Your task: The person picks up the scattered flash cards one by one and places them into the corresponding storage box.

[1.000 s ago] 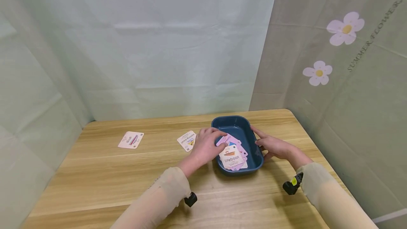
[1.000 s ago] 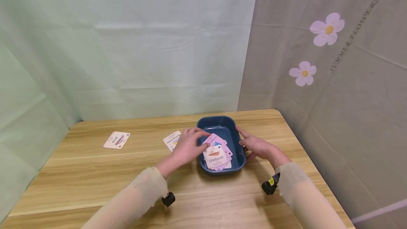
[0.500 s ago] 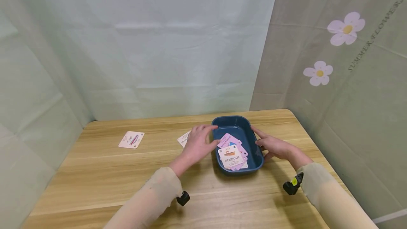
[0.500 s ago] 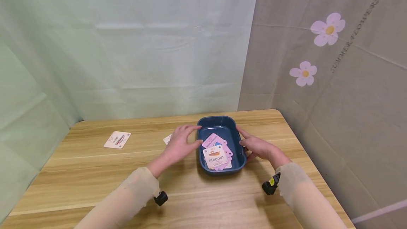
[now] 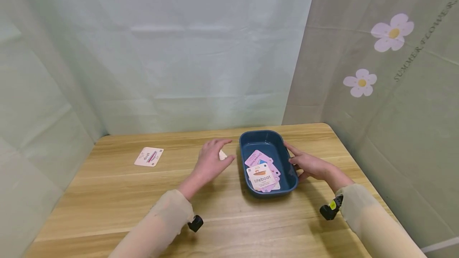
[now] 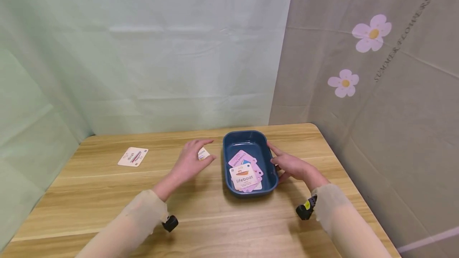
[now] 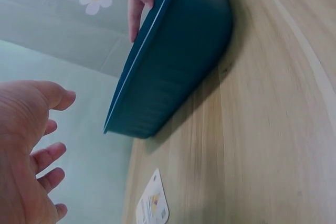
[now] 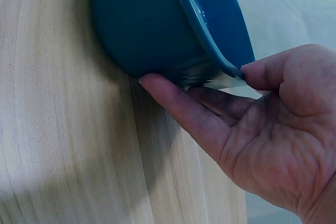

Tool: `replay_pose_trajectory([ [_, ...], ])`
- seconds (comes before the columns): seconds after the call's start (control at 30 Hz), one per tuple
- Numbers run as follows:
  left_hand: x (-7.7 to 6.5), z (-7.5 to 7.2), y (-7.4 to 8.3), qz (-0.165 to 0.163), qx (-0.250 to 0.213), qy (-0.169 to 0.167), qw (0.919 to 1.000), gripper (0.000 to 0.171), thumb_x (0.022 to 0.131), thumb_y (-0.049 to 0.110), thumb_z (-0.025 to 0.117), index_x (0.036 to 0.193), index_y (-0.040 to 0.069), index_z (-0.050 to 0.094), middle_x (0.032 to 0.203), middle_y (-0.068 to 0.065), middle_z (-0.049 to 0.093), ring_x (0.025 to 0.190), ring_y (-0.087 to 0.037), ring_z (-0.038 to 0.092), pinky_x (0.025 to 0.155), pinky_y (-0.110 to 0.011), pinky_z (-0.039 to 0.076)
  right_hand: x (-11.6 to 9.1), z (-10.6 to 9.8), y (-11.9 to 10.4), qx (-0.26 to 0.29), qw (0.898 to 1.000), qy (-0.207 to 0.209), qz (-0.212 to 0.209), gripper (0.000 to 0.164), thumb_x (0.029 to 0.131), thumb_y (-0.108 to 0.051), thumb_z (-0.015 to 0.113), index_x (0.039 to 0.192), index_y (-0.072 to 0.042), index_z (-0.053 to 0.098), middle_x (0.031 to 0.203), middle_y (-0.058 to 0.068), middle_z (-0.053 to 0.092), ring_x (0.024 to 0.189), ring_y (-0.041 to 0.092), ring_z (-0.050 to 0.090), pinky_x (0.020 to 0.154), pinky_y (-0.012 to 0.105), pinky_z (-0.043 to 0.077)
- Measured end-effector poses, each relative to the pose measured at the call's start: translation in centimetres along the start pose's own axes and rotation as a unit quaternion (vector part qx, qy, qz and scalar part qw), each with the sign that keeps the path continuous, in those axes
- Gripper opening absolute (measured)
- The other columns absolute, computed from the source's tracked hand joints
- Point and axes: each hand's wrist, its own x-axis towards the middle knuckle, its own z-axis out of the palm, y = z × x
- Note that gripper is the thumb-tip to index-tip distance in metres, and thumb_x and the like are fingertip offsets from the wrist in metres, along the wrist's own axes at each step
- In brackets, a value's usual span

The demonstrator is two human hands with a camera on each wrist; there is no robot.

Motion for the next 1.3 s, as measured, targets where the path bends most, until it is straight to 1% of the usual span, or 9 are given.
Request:
replay_pose_trajectory([
  [0.23, -0.3, -0.8, -1.5, -0.005, -0.003, 0.021, 0.9998, 0.059, 0.09, 0.033, 0.077, 0.144, 0.015, 0.059, 0.146, -0.013, 0.054, 0.138, -0.04, 0.039, 0.114, -0.059, 0.028, -0.1, 0.0, -0.1, 0.0, 1.0, -0.001, 0.001, 0.07, 0.109, -0.011, 0.035, 0.165, -0.032, -0.001, 0.167, 0.028, -0.002, 0.137, 0.057, 0.036, 0.084, 0.057, 0.057],
  [0.57, -1.1, -2.7, -3.4, -0.03, -0.021, 0.029, 0.9989, 0.059, 0.094, 0.035, 0.072, 0.147, 0.014, 0.056, 0.149, -0.016, 0.049, 0.141, -0.042, 0.034, 0.114, -0.062, 0.024, 0.1, 0.0, -0.1, -0.001, 1.0, 0.001, 0.005, 0.07, 0.109, -0.012, 0.035, 0.165, -0.034, 0.0, 0.168, 0.026, -0.003, 0.136, 0.056, 0.038, 0.084, 0.055, 0.058],
  [0.73, -1.5, -3.6, -4.4, -0.041, -0.021, 0.043, 0.998, 0.058, 0.094, 0.032, 0.073, 0.146, 0.012, 0.056, 0.148, -0.019, 0.05, 0.139, -0.043, 0.036, 0.113, -0.062, 0.026, 0.1, 0.0, 0.0, 0.0, 1.0, -0.001, 0.007, 0.07, 0.109, -0.012, 0.036, 0.165, -0.035, 0.0, 0.168, 0.025, -0.004, 0.138, 0.056, 0.035, 0.085, 0.056, 0.057],
  [0.87, -1.8, -4.4, -5.1, -0.05, -0.022, 0.051, 0.9972, 0.057, 0.094, 0.03, 0.073, 0.146, 0.011, 0.055, 0.149, -0.02, 0.049, 0.14, -0.044, 0.034, 0.114, -0.063, 0.024, 0.0, 0.0, 0.1, 0.006, 1.0, -0.003, 0.006, 0.07, 0.109, -0.012, 0.036, 0.165, -0.035, 0.001, 0.168, 0.024, -0.004, 0.14, 0.056, 0.032, 0.086, 0.058, 0.057],
  [0.97, -2.1, -4.9, -5.6, -0.057, -0.016, 0.052, 0.9969, 0.058, 0.095, 0.031, 0.072, 0.146, 0.011, 0.054, 0.15, -0.02, 0.047, 0.141, -0.045, 0.033, 0.114, -0.065, 0.023, 0.0, 0.0, 0.1, 0.005, 1.0, -0.006, 0.004, 0.07, 0.109, -0.012, 0.035, 0.165, -0.035, 0.0, 0.168, 0.025, -0.005, 0.14, 0.057, 0.031, 0.087, 0.058, 0.056],
  [1.13, -2.5, -5.8, -6.4, -0.064, -0.003, 0.055, 0.9964, 0.057, 0.096, 0.033, 0.07, 0.146, 0.011, 0.054, 0.15, -0.021, 0.045, 0.14, -0.047, 0.032, 0.111, -0.068, 0.026, 0.0, 0.0, 0.0, 0.007, 1.0, -0.008, 0.002, 0.07, 0.109, -0.013, 0.035, 0.165, -0.035, -0.001, 0.168, 0.025, -0.006, 0.141, 0.058, 0.029, 0.086, 0.058, 0.056],
  [1.3, -2.9, -6.7, -7.4, -0.069, 0.014, 0.066, 0.9954, 0.055, 0.097, 0.033, 0.07, 0.145, 0.01, 0.055, 0.149, -0.023, 0.046, 0.138, -0.049, 0.033, 0.109, -0.066, 0.027, 0.0, -0.1, 0.0, 0.01, 1.0, -0.012, -0.006, 0.07, 0.109, -0.011, 0.034, 0.165, -0.033, -0.002, 0.168, 0.026, -0.007, 0.141, 0.059, 0.028, 0.086, 0.059, 0.056],
])
